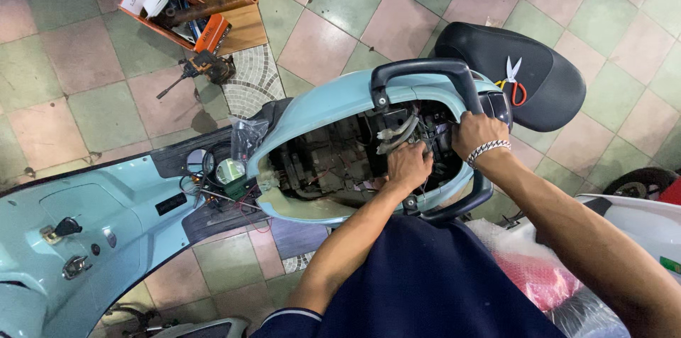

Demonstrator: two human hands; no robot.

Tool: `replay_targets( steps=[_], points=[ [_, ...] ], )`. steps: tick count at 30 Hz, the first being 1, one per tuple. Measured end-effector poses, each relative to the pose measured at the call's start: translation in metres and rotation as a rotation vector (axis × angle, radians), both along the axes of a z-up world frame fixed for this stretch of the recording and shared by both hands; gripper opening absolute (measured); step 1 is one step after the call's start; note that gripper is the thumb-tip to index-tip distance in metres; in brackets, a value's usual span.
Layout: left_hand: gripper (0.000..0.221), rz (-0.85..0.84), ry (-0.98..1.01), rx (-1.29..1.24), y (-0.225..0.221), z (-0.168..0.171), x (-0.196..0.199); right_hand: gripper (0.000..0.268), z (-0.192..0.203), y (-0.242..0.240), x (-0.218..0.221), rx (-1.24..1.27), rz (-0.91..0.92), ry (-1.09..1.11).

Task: The person works on the internal components of a light-blue scooter, using a multimeter to test electrical connections and a screwdriver to manipulate parts within the under-seat compartment. They handle various wires and connectors inside the scooter's body.

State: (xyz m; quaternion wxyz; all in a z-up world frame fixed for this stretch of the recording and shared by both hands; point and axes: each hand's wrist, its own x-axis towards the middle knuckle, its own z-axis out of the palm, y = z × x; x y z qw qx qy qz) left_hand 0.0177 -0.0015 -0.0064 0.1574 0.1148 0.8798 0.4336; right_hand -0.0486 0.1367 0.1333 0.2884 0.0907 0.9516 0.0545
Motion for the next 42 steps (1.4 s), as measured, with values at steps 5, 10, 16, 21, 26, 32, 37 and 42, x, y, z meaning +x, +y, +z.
replay_targets(
  steps=[5, 10, 16, 21, 26, 32, 37, 42],
  points=[
    [0.022, 0.016, -0.057, 0.008, -0.004, 0.020, -0.002, 0.037, 0.017, 0.002, 0.013, -0.039, -0.028, 0.141],
    [0.022, 0.048, -0.021, 0.078, -0.016, 0.060, 0.000, 0.035, 0.049, 0.009, 0.052, -0.132, -0.269, 0.173],
    [0.024, 0.058, 0.007, 0.137, -0.036, 0.117, 0.006, 0.039, 0.052, 0.053, 0.123, -0.564, -0.708, 0.302],
    [0.026, -0.089, -0.103, 0.196, -0.061, 0.145, 0.015, 0.039, 0.040, 0.070, 0.166, -0.981, -1.010, 0.268],
    [0.031, -0.213, -0.174, 0.205, -0.091, 0.178, 0.015, 0.036, 0.057, 0.062, 0.182, -1.322, -1.000, 0.279],
    [0.027, -0.185, -0.102, 0.228, -0.118, 0.225, 0.032, 0.038, 0.070, 0.057, 0.186, -1.608, -0.884, 0.231],
    [0.019, 0.250, -0.071, 0.290, -0.140, 0.243, 0.065, 0.044, 0.072, 0.058, 0.188, -1.782, -0.856, 0.074],
    [0.014, 0.408, -0.011, 0.253, -0.168, 0.251, 0.093, 0.051, 0.076, 0.057, 0.187, -1.967, -0.789, -0.040]
  ],
)
